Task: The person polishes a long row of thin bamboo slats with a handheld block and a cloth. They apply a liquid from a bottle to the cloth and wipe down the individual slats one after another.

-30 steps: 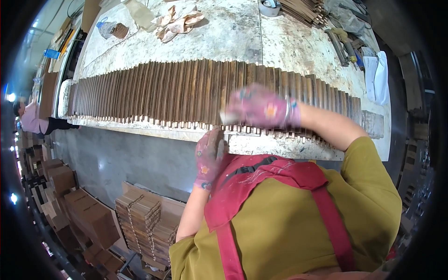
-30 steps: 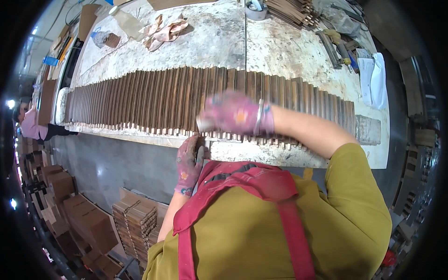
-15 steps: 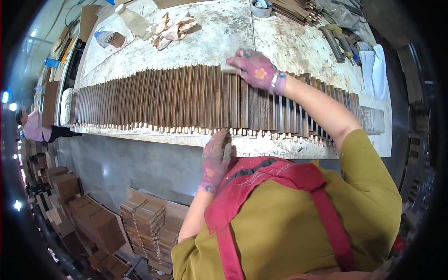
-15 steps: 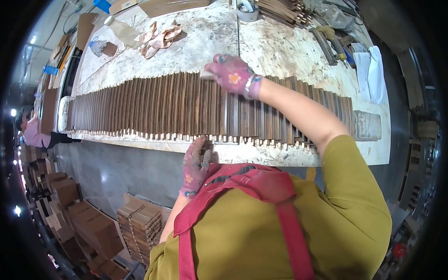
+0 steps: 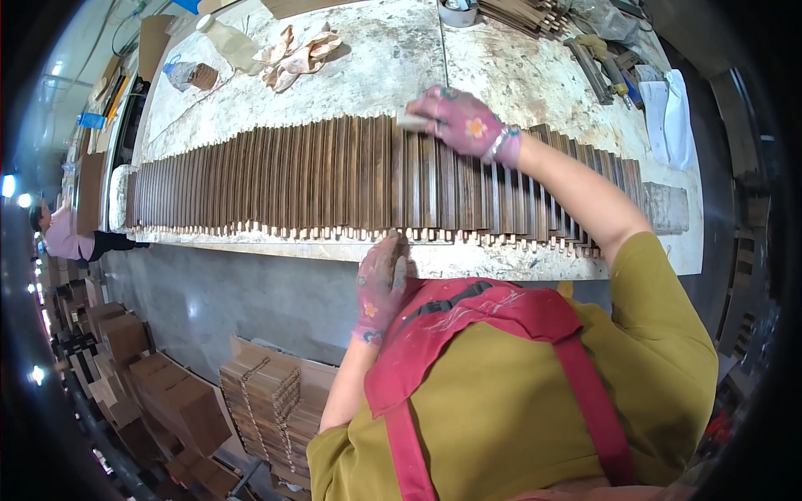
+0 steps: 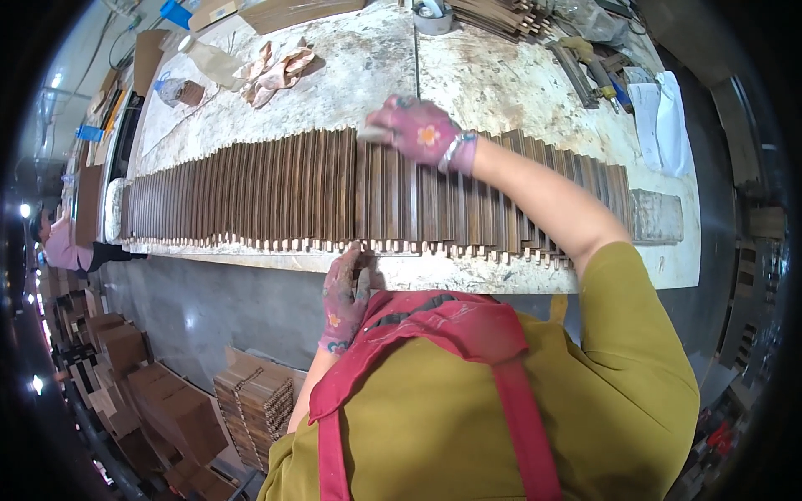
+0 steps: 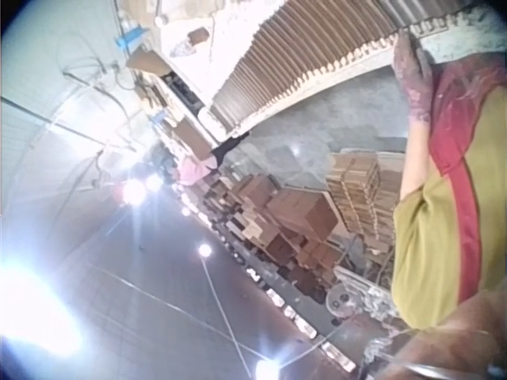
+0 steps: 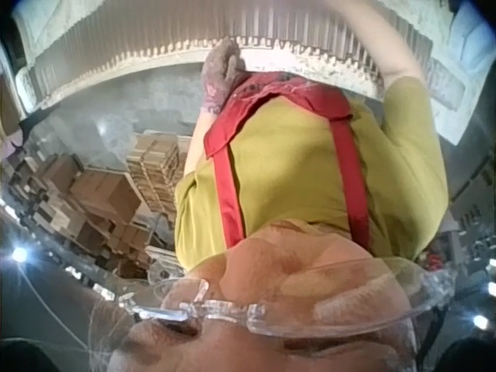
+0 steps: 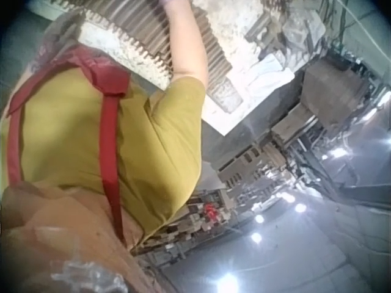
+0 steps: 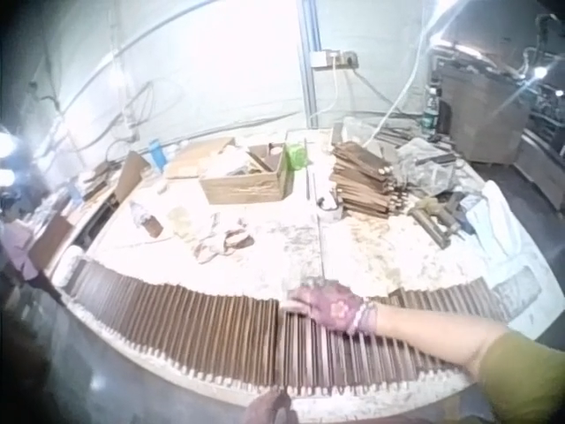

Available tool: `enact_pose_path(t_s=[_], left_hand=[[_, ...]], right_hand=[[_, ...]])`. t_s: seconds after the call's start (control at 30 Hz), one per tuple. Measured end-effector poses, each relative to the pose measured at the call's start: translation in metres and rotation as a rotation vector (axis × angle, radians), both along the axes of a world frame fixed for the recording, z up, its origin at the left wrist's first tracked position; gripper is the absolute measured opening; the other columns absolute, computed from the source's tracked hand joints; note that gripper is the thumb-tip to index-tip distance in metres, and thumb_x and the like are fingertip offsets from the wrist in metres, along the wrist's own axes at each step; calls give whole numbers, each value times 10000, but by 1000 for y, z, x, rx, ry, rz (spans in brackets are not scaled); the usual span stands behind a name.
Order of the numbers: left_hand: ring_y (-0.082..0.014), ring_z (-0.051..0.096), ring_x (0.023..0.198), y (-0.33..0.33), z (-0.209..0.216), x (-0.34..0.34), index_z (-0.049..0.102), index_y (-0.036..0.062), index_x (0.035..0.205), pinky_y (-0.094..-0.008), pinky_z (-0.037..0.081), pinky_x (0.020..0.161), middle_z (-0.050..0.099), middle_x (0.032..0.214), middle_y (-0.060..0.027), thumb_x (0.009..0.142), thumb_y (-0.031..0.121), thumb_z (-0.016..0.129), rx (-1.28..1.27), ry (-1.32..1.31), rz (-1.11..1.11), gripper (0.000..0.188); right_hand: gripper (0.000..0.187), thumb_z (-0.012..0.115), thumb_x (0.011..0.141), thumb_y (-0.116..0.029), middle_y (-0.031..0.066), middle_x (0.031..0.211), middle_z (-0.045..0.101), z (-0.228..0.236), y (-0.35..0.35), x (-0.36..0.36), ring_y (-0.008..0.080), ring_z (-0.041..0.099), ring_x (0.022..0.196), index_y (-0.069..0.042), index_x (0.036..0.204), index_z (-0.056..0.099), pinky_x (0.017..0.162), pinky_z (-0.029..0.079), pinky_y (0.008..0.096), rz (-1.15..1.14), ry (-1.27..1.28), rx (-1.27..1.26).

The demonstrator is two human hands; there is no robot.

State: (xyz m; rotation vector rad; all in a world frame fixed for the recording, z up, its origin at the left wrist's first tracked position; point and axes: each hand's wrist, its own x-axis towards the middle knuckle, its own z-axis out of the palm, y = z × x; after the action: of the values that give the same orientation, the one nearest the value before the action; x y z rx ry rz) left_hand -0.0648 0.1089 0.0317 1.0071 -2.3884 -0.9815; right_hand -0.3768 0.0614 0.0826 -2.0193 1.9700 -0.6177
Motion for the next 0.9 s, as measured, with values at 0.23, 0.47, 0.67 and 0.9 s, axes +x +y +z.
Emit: enact_pose_path(t_s=[0.23, 0.47, 0.67, 0.9], left_hand=[[-348, 587, 1098, 1, -7, -6, 575, 62, 1282, -411, 480, 957, 625, 1194, -165, 912, 129, 590, -49, -14, -75, 377], [-343, 593, 1082, 4, 0, -9, 575, 48, 1285, -415, 478, 955, 631, 1187, -170, 880, 69, 588, -64, -10, -84, 407], [-332, 593, 1060, 3, -10, -6, 569, 58, 1304, -406, 468, 955, 633, 1180, -157, 866, 60, 592, -116, 17, -84, 439], [-342, 595, 1054, 8, -1, -10, 559, 53, 1294, -412, 471, 941, 633, 1162, -167, 883, 88, 596, -117, -2, -83, 415]], right_hand=[[189, 585, 903, -212, 57, 957, 625, -5, 55, 31, 202, 629, 893, -179, 1069, 669, 858, 499, 350, 403, 197, -88], [333, 563, 912, -218, 35, 1094, 619, -26, 1, -6, 254, 587, 1014, -185, 1243, 592, 915, 455, 431, -35, 257, -43], [325, 618, 839, -164, 31, 1032, 645, -27, 90, 46, 194, 604, 1020, -210, 1160, 645, 1001, 409, 451, 451, 179, -219], [218, 593, 928, -209, 58, 1052, 643, -26, 30, -20, 221, 652, 880, -189, 1137, 654, 839, 517, 380, 56, 90, -178]])
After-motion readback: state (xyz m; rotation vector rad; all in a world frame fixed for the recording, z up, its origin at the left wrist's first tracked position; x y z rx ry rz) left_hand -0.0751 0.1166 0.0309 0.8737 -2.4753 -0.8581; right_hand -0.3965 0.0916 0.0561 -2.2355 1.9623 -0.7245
